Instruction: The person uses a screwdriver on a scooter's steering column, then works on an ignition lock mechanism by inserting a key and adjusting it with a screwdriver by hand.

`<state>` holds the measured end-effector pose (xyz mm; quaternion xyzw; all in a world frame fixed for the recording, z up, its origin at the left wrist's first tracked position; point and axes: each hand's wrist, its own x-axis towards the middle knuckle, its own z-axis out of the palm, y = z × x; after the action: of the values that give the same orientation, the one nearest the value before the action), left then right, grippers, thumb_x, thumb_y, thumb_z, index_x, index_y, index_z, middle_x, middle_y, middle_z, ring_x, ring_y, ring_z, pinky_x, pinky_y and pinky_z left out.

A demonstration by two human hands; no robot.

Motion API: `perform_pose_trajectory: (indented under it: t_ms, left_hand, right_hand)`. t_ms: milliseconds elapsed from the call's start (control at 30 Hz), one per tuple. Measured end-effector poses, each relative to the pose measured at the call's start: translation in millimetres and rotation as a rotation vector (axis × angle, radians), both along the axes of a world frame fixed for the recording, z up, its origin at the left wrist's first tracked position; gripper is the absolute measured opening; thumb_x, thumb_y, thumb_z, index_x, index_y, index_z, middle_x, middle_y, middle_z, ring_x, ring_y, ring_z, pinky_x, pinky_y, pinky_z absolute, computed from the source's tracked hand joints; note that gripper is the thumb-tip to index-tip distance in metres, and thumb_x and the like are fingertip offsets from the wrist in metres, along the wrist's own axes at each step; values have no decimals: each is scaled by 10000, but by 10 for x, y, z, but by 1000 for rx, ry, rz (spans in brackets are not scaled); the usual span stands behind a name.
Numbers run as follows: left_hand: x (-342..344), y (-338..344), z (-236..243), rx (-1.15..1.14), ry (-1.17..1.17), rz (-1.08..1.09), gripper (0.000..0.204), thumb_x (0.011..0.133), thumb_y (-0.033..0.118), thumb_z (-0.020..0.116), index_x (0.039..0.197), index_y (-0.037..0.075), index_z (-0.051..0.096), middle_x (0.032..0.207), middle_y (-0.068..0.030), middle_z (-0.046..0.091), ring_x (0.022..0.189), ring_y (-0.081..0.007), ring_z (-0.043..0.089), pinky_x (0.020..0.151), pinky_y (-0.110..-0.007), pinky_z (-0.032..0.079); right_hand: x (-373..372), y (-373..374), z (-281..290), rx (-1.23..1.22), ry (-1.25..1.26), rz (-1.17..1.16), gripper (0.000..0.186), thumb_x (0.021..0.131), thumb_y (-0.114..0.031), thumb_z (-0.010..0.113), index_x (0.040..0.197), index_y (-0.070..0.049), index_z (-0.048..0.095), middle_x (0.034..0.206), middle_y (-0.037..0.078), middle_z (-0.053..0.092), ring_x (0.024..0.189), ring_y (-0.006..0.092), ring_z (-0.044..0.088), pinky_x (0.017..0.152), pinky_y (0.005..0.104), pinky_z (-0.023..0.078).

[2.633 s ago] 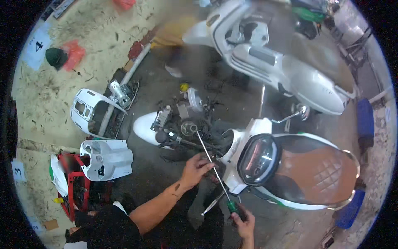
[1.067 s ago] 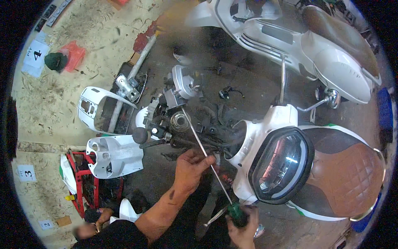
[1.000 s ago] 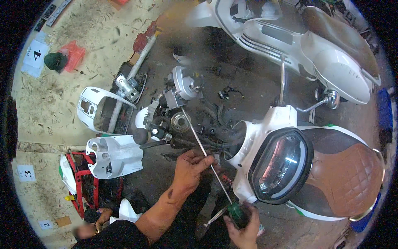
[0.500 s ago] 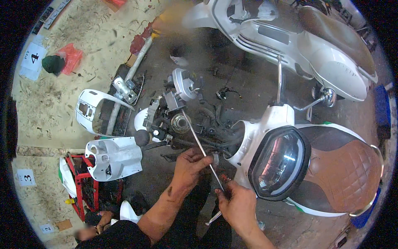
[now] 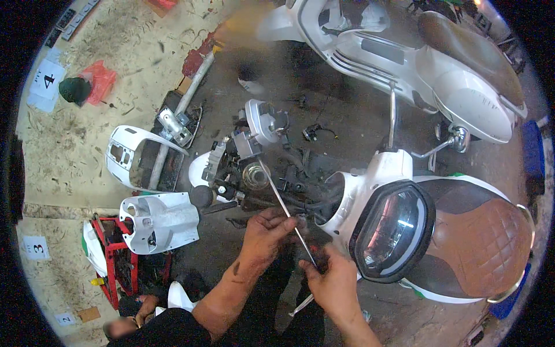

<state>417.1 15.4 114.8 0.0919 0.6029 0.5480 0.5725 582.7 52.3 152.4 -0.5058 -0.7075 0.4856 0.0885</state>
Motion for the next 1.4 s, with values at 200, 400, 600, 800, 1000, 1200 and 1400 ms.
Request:
perform_pose_trajectory:
  t_ms: [200, 400, 600, 800, 1000, 1200, 1400]
  left_hand:
    - [-17, 27, 18, 264, -390, 91, 272, 844, 42, 668, 1086, -15, 557, 1017, -159, 665, 928, -226, 663, 785, -331, 560]
    - [-24, 39, -71, 44, 4, 11, 349, 889, 109, 623, 1184, -19, 489, 1144, -226, 611, 1034, -333, 625, 870, -427, 536]
    - [35, 111, 82, 268, -360, 172, 345, 857, 54, 655, 1152, -44, 506, 1044, -199, 649, 907, -282, 668, 801, -376, 564]
    - [37, 32, 33, 8, 8, -1, 282, 903, 57, 583, 1155, -48, 511, 1100, -219, 635, 968, -314, 657, 834, -394, 553]
    - [17, 24, 37, 181, -322, 139, 240, 849, 61, 672, 1048, -37, 582, 991, -162, 670, 863, -246, 676, 752, -362, 576]
    - [-12, -25, -71, 31, -83, -10, 208, 883, 56, 627, 1071, -17, 578, 950, -110, 675, 870, -191, 662, 683, -308, 573]
    - [-36, -43, -69, 141, -181, 44, 220, 901, 61, 593, 1103, -26, 580, 1042, -113, 647, 896, -209, 647, 755, -356, 583]
  right_hand:
    - [82, 74, -114, -268, 157, 17, 232, 829, -171, 651, 966, 16, 655, 776, 226, 646, 710, 354, 653, 630, 389, 485]
    - [17, 60, 23, -112, 35, -68, 197, 799, -121, 673, 935, 21, 665, 780, 214, 653, 705, 322, 659, 629, 375, 487]
    - [-44, 49, -12, 55, 61, -120, 230, 705, -42, 730, 921, 8, 666, 755, 174, 619, 684, 329, 622, 627, 380, 476]
    - [-96, 72, -71, 312, 119, -20, 158, 746, -70, 719, 826, 34, 631, 729, 149, 631, 639, 242, 618, 594, 332, 466]
    - [-142, 168, 29, 49, -23, 170, 205, 782, -149, 714, 832, 29, 625, 665, 167, 628, 578, 274, 612, 550, 364, 446]
    - [-266, 248, 128, 24, 5, 50, 196, 779, -133, 655, 893, 25, 629, 812, 225, 643, 779, 422, 626, 690, 457, 493]
    - [-778, 642, -72, 333, 260, -124, 239, 781, -154, 651, 937, 28, 640, 808, 209, 649, 790, 365, 635, 730, 389, 488]
